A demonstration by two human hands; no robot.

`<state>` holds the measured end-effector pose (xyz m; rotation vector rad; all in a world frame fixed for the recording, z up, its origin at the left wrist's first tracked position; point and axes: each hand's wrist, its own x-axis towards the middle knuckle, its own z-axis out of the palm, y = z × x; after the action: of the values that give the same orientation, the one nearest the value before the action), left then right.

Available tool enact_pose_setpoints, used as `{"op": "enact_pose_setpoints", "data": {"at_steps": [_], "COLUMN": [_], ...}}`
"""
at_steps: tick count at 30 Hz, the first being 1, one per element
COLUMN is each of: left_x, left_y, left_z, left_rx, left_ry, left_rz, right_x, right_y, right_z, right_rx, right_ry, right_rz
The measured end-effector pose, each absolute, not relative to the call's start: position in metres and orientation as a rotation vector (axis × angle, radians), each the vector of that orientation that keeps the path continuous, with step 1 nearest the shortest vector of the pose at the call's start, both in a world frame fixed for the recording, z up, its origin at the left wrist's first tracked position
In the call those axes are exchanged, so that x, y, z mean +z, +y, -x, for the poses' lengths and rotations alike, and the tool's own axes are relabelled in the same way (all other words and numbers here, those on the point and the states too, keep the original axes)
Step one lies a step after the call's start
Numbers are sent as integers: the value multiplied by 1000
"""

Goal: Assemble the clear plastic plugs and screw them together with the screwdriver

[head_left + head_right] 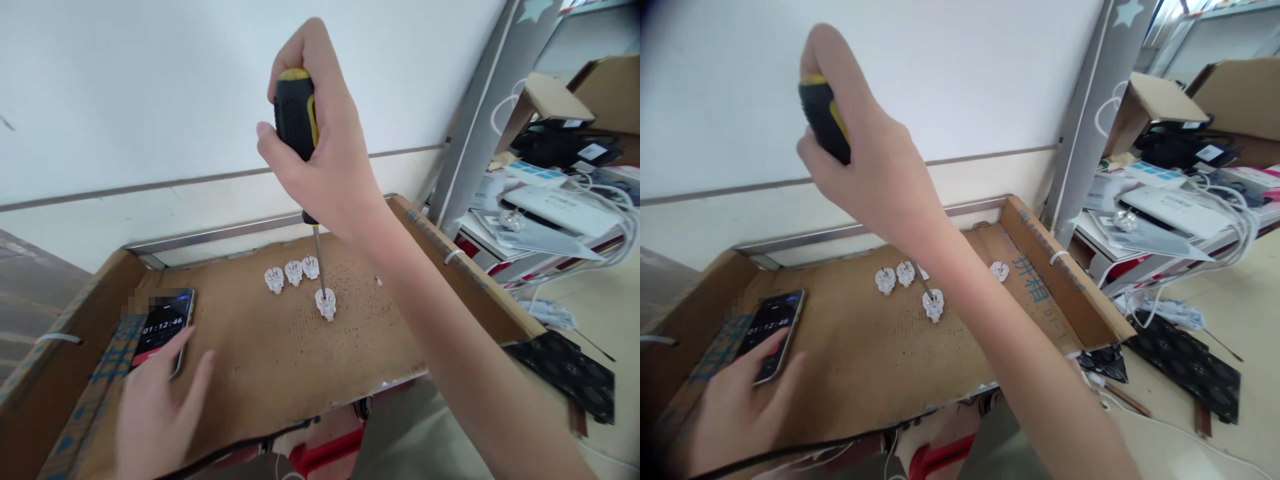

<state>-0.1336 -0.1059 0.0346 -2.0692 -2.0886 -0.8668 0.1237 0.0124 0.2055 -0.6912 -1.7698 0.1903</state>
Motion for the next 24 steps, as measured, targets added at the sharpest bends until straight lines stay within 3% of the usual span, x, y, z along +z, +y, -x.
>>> {"op": "enact_pose_setpoints", "data": {"at_steps": [8, 13, 24], "left_x": [37, 16, 9], "left_y": [-26, -12, -18], "left_z": [-10, -11, 0], "left_rx": [-781, -856, -982], "left_ry": [-1678, -1631, -1645], "left_rz": [2841, 2987, 2985], "right_x": [206, 205, 197], "right_y": [8, 10, 5], "right_z": [-121, -122, -108], "right_rx": [169, 275, -61], "right_ry": [-1729, -1580, -1375], "right_rz": [647, 590, 838]}}
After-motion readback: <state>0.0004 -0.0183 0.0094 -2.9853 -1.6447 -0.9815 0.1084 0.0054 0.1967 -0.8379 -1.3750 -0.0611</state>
